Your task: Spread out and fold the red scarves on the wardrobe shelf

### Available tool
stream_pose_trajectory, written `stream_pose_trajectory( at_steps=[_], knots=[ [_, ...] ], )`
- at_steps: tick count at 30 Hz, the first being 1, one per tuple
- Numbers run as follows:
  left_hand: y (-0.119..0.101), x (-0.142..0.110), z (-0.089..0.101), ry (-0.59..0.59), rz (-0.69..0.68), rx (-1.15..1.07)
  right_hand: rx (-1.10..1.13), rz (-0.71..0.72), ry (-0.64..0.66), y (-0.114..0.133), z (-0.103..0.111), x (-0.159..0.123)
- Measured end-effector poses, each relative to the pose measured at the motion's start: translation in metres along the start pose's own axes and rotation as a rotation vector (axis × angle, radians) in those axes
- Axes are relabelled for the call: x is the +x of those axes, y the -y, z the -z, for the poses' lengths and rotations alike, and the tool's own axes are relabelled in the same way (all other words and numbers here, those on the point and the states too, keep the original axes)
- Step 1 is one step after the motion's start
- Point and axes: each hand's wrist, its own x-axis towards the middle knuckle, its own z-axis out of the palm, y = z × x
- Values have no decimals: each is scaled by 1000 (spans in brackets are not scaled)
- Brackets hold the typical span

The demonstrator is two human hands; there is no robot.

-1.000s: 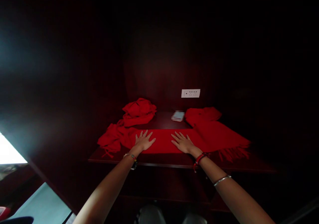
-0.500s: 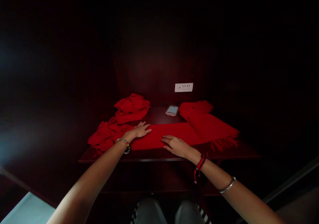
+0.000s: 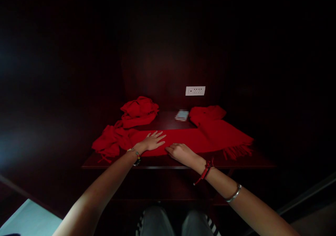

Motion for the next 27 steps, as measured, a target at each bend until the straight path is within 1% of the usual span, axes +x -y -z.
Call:
stream_pose_trajectory(
  at_steps=[6, 10, 12, 14, 16, 19, 21, 24, 27],
  knots=[
    [3, 2, -2, 7, -22, 12, 47, -24, -90, 0, -12, 2],
    [3, 0, -1, 1, -35, -28, 94, -50, -138, -3, -16, 1],
    [2, -5, 2, -33, -85, -65, 122, -61, -162, -4, -16, -2],
    [0, -15, 7, -90, -174, -113, 169, -88, -197, -6, -18, -3],
    [-2, -28, 12, -114, -259, -149, 220, -121, -236, -9, -20, -5],
    [-4, -43, 16, -107, -348, -109, 278, -145, -282, -11, -25, -5],
    [-4, -48, 16, -141, -393, -48, 285, -151, -297, -13, -27, -5],
    [-1, -44, 15, -194, -410, -11, 236, -143, -291, -12, -26, -6],
    [1, -38, 17, -204, -386, -9, 150, -115, -279, -9, -20, -4]
  ],
)
